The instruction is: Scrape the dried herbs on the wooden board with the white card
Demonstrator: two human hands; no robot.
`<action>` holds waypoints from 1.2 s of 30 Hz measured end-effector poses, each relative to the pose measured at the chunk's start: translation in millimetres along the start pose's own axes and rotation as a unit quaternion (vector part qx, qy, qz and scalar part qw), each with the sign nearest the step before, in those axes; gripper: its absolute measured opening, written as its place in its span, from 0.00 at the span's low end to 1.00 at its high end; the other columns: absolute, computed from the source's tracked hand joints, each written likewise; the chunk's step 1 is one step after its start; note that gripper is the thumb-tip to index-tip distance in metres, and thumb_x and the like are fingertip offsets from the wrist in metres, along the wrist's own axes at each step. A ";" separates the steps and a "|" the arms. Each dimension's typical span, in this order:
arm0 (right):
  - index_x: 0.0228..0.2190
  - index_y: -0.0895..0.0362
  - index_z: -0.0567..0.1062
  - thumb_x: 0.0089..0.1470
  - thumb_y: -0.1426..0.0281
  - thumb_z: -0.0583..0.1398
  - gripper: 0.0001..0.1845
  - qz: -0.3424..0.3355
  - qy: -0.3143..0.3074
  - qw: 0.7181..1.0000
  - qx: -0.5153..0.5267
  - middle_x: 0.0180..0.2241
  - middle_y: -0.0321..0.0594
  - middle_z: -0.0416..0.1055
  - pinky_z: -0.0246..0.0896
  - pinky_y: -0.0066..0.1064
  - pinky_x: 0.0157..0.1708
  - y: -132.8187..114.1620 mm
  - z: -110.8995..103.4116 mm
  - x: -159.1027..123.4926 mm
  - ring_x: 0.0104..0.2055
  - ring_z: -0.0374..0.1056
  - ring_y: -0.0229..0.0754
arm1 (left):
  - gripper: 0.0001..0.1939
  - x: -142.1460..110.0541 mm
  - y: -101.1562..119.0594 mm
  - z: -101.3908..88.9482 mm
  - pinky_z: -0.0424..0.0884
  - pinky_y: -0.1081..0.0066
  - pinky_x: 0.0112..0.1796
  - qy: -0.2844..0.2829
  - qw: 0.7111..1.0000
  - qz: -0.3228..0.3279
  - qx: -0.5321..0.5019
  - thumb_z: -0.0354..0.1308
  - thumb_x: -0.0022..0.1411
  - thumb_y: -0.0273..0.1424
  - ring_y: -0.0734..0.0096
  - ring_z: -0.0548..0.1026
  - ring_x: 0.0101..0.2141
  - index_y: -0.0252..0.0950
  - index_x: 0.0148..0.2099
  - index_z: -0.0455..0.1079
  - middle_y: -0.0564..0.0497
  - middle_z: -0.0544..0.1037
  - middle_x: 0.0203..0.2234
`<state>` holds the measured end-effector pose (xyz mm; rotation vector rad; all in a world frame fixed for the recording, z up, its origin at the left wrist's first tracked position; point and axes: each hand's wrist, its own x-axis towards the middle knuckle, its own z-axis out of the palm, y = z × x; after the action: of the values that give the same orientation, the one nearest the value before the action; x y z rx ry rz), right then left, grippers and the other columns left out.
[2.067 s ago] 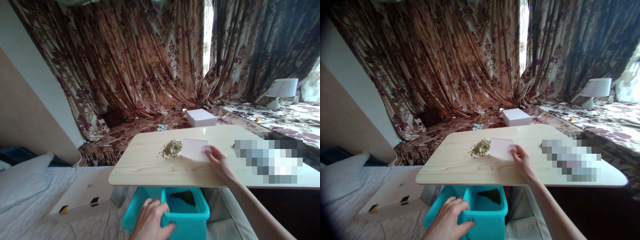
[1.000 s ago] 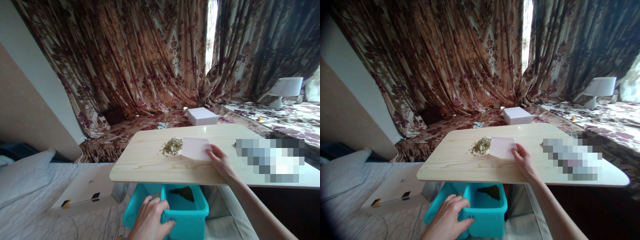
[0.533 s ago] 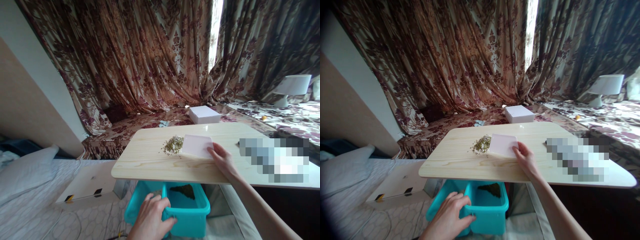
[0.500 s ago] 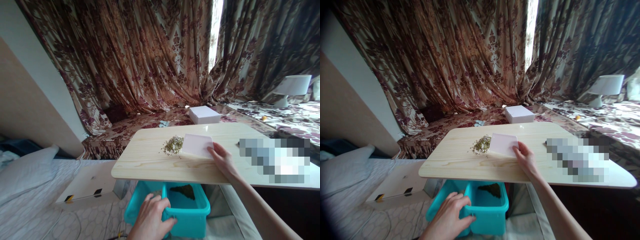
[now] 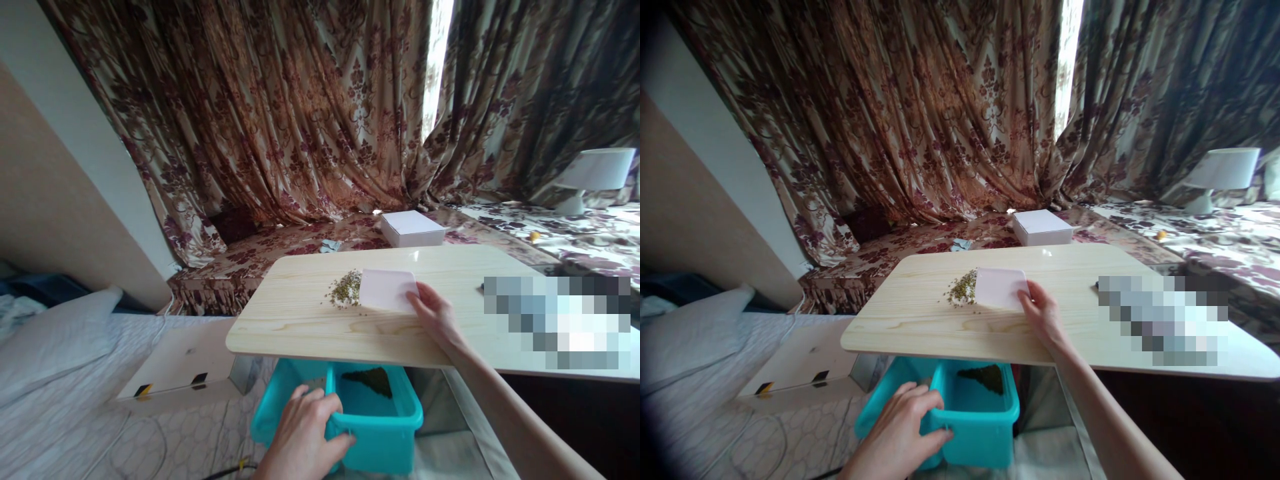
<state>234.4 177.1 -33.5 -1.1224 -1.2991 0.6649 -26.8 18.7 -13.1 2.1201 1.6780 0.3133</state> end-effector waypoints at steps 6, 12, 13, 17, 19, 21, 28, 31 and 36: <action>0.36 0.57 0.74 0.46 0.65 0.58 0.14 0.005 0.013 1.000 -0.001 0.33 0.41 0.77 0.67 0.33 0.34 -3.9 1.1 -1.1 0.34 0.71 0.44 | 0.05 -0.9 -0.8 0.5 0.57 0.66 0.47 0.004 1.000 0.003 -0.001 0.61 0.52 0.32 0.64 0.69 0.40 0.40 0.34 0.70 0.55 0.73 0.31; 0.36 0.56 0.74 0.47 0.64 0.58 0.14 -0.008 0.003 1.000 -0.013 0.34 0.41 0.77 0.67 0.34 0.35 -4.0 2.8 -0.6 0.35 0.72 0.44 | 0.05 -0.6 1.6 -1.2 0.58 0.67 0.47 0.001 1.000 0.002 0.001 0.60 0.52 0.32 0.63 0.69 0.40 0.40 0.33 0.70 0.54 0.73 0.32; 0.37 0.56 0.74 0.47 0.64 0.58 0.14 -0.010 0.003 1.000 -0.017 0.34 0.41 0.77 0.68 0.35 0.36 -3.8 2.9 -0.5 0.36 0.72 0.44 | 0.05 -0.6 1.8 -1.4 0.58 0.67 0.47 0.001 1.000 0.002 0.001 0.60 0.52 0.32 0.63 0.69 0.40 0.40 0.33 0.70 0.54 0.73 0.32; 0.37 0.55 0.75 0.47 0.64 0.58 0.14 -0.017 -0.006 0.999 -0.028 0.34 0.40 0.77 0.68 0.35 0.37 -4.4 3.1 -0.9 0.36 0.72 0.45 | 0.04 -1.0 1.3 -0.8 0.58 0.66 0.47 -0.003 1.000 0.003 0.006 0.60 0.53 0.32 0.63 0.69 0.40 0.40 0.33 0.70 0.54 0.73 0.31; 0.37 0.55 0.75 0.47 0.64 0.58 0.14 -0.018 -0.013 0.999 -0.026 0.34 0.40 0.77 0.68 0.35 0.36 -5.3 3.1 -1.4 0.36 0.72 0.45 | 0.04 -1.1 0.6 -0.3 0.58 0.66 0.47 -0.003 1.000 0.003 0.006 0.59 0.53 0.32 0.63 0.69 0.40 0.41 0.34 0.70 0.54 0.73 0.32; 0.37 0.55 0.75 0.48 0.63 0.59 0.15 -0.016 -0.019 1.000 -0.014 0.34 0.40 0.77 0.68 0.34 0.36 -6.0 3.0 -2.0 0.36 0.72 0.45 | 0.05 -1.0 0.0 -0.1 0.58 0.66 0.47 -0.002 1.000 0.001 0.004 0.60 0.53 0.33 0.62 0.69 0.40 0.41 0.34 0.70 0.54 0.73 0.32; 0.37 0.57 0.75 0.48 0.63 0.58 0.15 -0.011 0.004 1.000 -0.007 0.33 0.41 0.76 0.66 0.33 0.35 -0.9 1.7 -0.8 0.34 0.71 0.43 | 0.04 -2.0 0.6 -0.5 0.58 0.66 0.47 -0.006 1.000 -0.004 0.008 0.59 0.53 0.32 0.63 0.69 0.41 0.41 0.34 0.70 0.54 0.73 0.33; 0.37 0.57 0.75 0.48 0.64 0.57 0.15 -0.009 0.007 1.000 -0.014 0.33 0.41 0.76 0.66 0.33 0.33 1.1 0.7 -0.1 0.33 0.70 0.43 | 0.05 -2.2 0.9 -0.9 0.58 0.66 0.47 -0.012 1.000 -0.004 0.012 0.59 0.54 0.33 0.62 0.69 0.41 0.41 0.35 0.70 0.53 0.73 0.33; 0.36 0.57 0.75 0.47 0.66 0.57 0.14 -0.011 0.013 0.999 -0.029 0.32 0.40 0.76 0.65 0.32 0.33 -3.2 -0.8 -1.2 0.33 0.70 0.43 | 0.05 -0.7 0.7 -1.8 0.59 0.65 0.47 -0.011 1.000 -0.004 0.009 0.59 0.53 0.33 0.62 0.69 0.41 0.40 0.34 0.70 0.53 0.74 0.33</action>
<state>234.3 174.7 -31.0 -1.1584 -1.3130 0.5974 -27.1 18.2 -11.1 2.1224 1.6819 0.2733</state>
